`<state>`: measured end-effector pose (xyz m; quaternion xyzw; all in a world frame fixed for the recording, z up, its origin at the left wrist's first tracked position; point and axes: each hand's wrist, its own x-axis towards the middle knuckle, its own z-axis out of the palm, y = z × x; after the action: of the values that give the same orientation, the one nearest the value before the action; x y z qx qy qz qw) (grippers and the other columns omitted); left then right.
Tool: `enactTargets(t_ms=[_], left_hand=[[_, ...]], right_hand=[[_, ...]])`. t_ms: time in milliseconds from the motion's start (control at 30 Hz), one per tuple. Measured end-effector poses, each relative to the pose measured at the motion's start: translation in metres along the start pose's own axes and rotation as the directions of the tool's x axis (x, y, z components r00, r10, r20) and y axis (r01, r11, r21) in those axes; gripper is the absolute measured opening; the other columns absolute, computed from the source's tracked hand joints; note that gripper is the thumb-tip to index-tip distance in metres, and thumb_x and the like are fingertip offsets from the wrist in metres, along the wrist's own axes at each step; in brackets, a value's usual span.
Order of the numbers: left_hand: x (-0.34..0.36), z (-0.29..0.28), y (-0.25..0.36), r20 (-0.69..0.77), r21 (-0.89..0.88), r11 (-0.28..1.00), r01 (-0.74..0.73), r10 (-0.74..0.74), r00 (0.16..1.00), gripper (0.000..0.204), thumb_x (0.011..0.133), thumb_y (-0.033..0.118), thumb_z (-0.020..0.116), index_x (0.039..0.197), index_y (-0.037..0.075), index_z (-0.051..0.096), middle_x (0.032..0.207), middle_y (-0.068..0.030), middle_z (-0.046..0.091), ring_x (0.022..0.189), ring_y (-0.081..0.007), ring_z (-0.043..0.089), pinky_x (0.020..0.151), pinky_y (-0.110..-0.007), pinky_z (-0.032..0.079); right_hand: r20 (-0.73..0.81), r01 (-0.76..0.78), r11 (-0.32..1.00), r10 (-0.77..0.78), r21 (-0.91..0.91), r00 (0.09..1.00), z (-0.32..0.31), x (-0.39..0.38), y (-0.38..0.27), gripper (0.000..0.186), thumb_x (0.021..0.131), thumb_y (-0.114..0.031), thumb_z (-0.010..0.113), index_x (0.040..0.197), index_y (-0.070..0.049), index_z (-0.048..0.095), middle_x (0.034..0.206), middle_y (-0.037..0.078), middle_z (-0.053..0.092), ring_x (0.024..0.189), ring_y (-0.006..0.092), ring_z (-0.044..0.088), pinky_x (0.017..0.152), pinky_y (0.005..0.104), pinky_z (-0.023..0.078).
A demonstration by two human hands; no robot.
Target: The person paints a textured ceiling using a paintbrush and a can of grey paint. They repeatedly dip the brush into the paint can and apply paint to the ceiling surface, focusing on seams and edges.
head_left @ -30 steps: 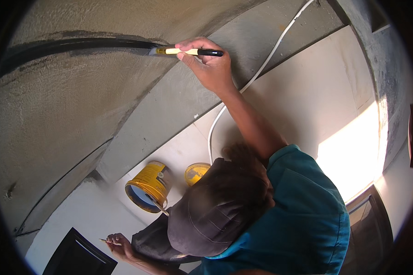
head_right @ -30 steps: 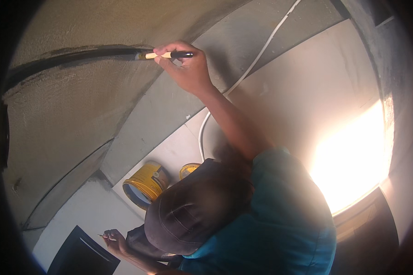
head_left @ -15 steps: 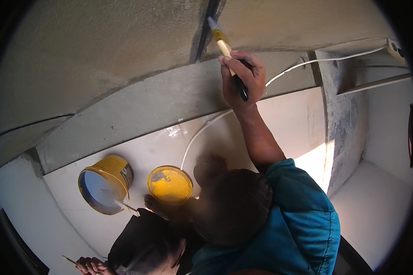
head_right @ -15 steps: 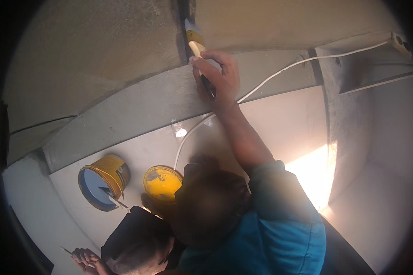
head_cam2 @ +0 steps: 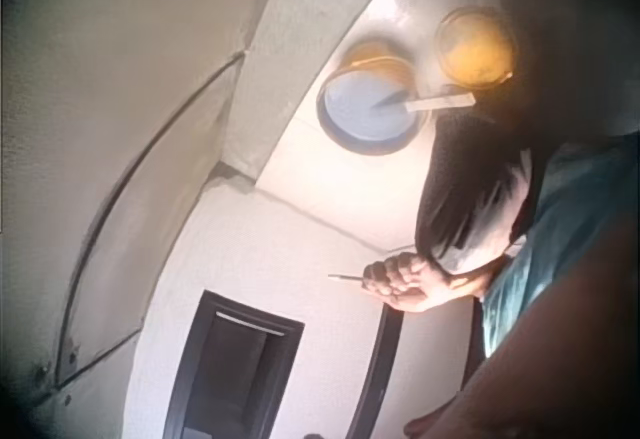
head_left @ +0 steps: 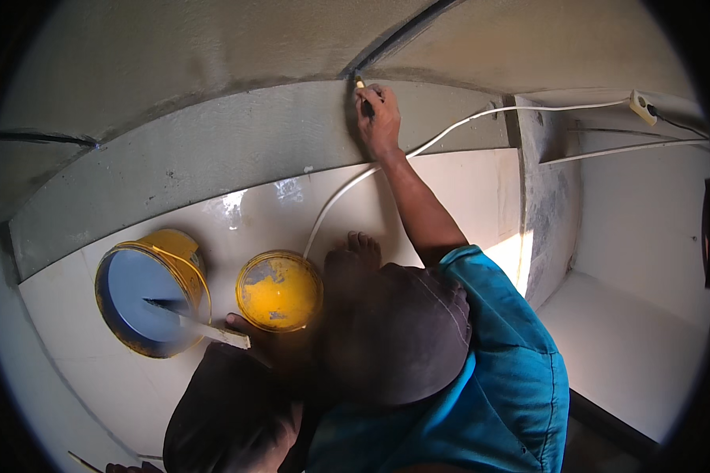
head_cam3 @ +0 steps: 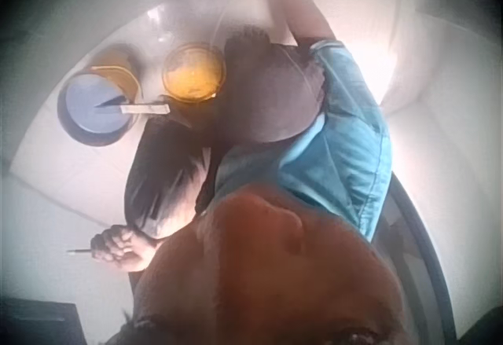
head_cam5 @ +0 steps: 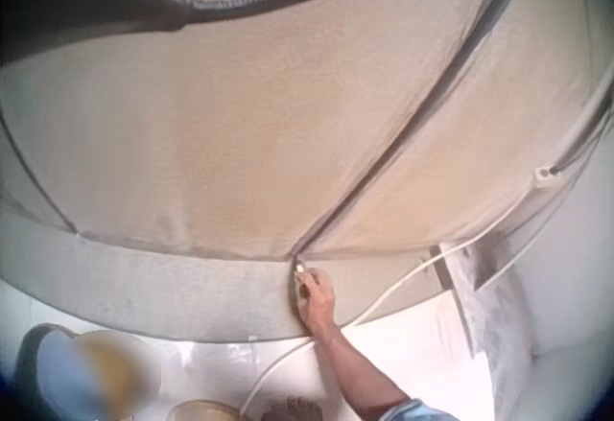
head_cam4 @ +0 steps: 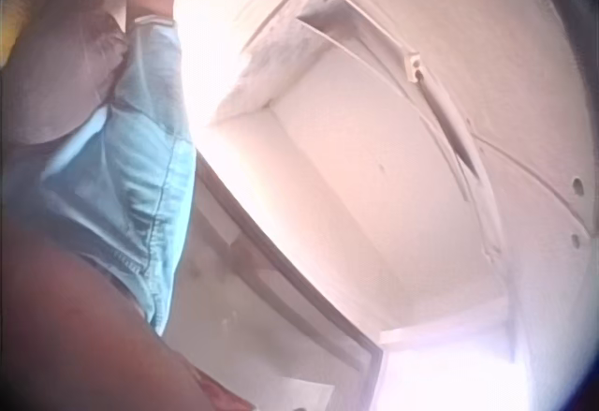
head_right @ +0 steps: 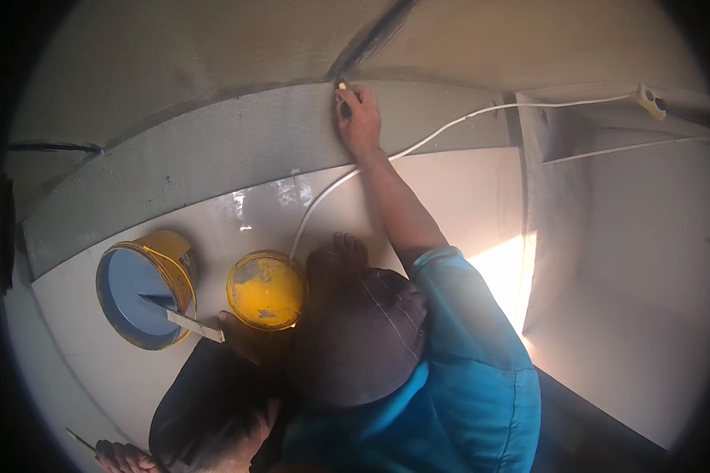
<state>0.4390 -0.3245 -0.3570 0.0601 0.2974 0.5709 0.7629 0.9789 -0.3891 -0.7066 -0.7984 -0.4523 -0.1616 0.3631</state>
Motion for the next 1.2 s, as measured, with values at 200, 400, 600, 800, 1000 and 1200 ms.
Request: enactTargets(t_ms=[200,400,600,800,1000,1200], left_hand=[[-0.008,-0.013,0.016,-0.015,-0.030,1.000,0.003,-0.004,1.000,0.026,0.105,0.023,0.040,0.084,0.011,0.050,0.066,0.0014,0.044,0.054,-0.0100,0.036,0.056,-0.027,0.027],[-0.008,-0.019,0.025,-0.092,0.020,0.998,-0.058,0.060,0.994,0.029,0.105,0.024,0.039,0.081,0.012,0.050,0.063,0.0026,0.043,0.051,-0.0091,0.031,0.055,-0.027,0.025],[0.002,-0.010,0.016,-0.072,-0.021,0.999,-0.026,0.024,0.997,0.030,0.105,0.022,0.037,0.081,0.011,0.050,0.062,0.0018,0.042,0.052,-0.0104,0.031,0.055,-0.028,0.027],[0.002,-0.005,0.007,-0.098,0.026,0.997,-0.067,0.070,0.993,0.029,0.105,0.020,0.037,0.083,0.010,0.051,0.064,0.0008,0.044,0.054,-0.0110,0.033,0.055,-0.028,0.030],[0.003,-0.006,0.008,-0.062,-0.008,0.998,-0.059,0.059,0.996,0.025,0.105,0.018,0.039,0.087,0.007,0.052,0.066,0.0005,0.045,0.054,-0.0108,0.034,0.055,-0.028,0.031],[0.000,-0.008,0.009,-0.023,-0.024,1.000,-0.008,0.007,1.000,0.021,0.103,0.014,0.041,0.088,0.007,0.052,0.068,-0.0007,0.047,0.054,-0.0123,0.037,0.056,-0.028,0.032]], right_hand=[[-0.147,-0.255,0.965,0.262,0.070,0.954,0.014,0.011,0.005,0.015,0.083,-0.008,0.077,0.095,-0.005,0.070,0.092,0.012,0.067,0.083,0.0303,0.065,0.076,0.0389,0.051],[-0.233,-0.205,0.979,0.203,0.015,0.951,0.032,0.013,0.008,0.015,0.083,-0.014,0.081,0.090,-0.005,0.072,0.086,0.011,0.061,0.072,0.0241,0.061,0.067,0.0359,0.051],[-0.032,-0.056,0.989,0.052,-0.134,0.998,0.042,0.009,0.006,0.015,0.084,-0.013,0.079,0.088,-0.007,0.067,0.084,0.012,0.051,0.071,0.0289,0.057,0.060,0.0404,0.048],[0.177,0.045,0.990,-0.021,-0.131,0.984,0.040,-0.006,-0.004,0.010,0.089,-0.016,0.071,0.088,-0.010,0.063,0.091,0.013,0.051,0.076,0.0334,0.062,0.062,0.0452,0.051],[0.065,-0.002,0.993,0.010,-0.117,0.998,0.033,-0.003,-0.018,0.016,0.083,-0.009,0.075,0.081,-0.010,0.060,0.086,0.012,0.048,0.072,0.0305,0.058,0.059,0.0427,0.049],[0.031,0.039,0.987,-0.034,-0.155,0.999,0.025,0.017,-0.014,0.018,0.084,-0.008,0.076,0.082,-0.010,0.059,0.086,0.013,0.048,0.070,0.0306,0.057,0.058,0.0427,0.049]])
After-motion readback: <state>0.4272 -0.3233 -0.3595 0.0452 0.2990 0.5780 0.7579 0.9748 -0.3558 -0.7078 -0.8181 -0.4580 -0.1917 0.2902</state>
